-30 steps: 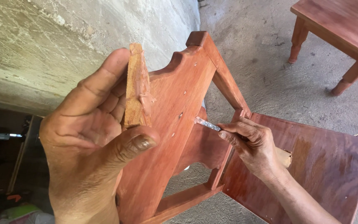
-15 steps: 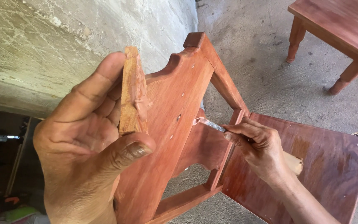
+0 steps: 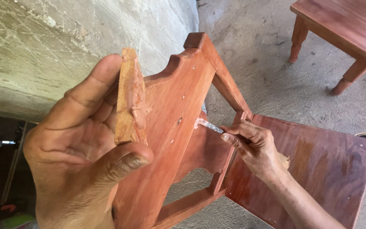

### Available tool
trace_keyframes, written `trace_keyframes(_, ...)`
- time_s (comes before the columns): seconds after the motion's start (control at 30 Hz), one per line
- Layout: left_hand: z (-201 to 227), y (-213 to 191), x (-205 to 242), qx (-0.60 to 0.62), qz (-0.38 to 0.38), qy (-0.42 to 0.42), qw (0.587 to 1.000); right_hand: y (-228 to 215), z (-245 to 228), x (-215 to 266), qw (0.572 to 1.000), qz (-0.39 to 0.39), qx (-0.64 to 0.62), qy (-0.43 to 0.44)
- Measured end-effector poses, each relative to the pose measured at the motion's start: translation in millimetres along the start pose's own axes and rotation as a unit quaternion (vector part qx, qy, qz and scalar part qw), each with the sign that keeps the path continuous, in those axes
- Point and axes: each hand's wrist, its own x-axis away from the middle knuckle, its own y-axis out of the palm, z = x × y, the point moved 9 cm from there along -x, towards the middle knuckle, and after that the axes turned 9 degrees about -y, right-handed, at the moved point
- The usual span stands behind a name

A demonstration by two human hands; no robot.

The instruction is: Apply varnish to a wooden chair using a brush and repair a small area with filler.

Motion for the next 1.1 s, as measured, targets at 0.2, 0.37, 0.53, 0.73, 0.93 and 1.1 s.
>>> trace_keyframes(0.2, 0.4, -1.8, 0.4, -0.020, 0.014, -0.002, 1.000, -11.9, -1.8, 3.1, 1.000, 0.010, -0.013, -0.001)
trace_keyframes(0.37, 0.9, -1.3, 0.6, -0.019, 0.012, -0.002, 1.000, -4.5, -3.1, -1.6, 1.000, 0.016, -0.021, 0.013)
trace_keyframes(0.53, 1.0, -1.4, 0.1, -0.018, 0.009, 0.001, 1.000, 7.9, 13.6, 0.4, 0.998, 0.020, -0.061, 0.017)
trace_keyframes(0.73, 1.1, -0.7, 1.0, -0.033, 0.009, 0.000, 0.999, 4.1, 16.8, -0.8, 0.994, 0.003, -0.091, 0.060)
trace_keyframes(0.93, 1.1, -0.3, -1.9, -0.022, 0.019, -0.024, 0.999, -6.1, 11.7, 1.5, 1.000, 0.006, -0.020, 0.017)
trace_keyframes(1.1, 3.1, 1.1, 0.0, -0.048, 0.003, 0.001, 0.999, -0.4, 8.5, -5.4, 0.998, 0.035, -0.048, -0.014)
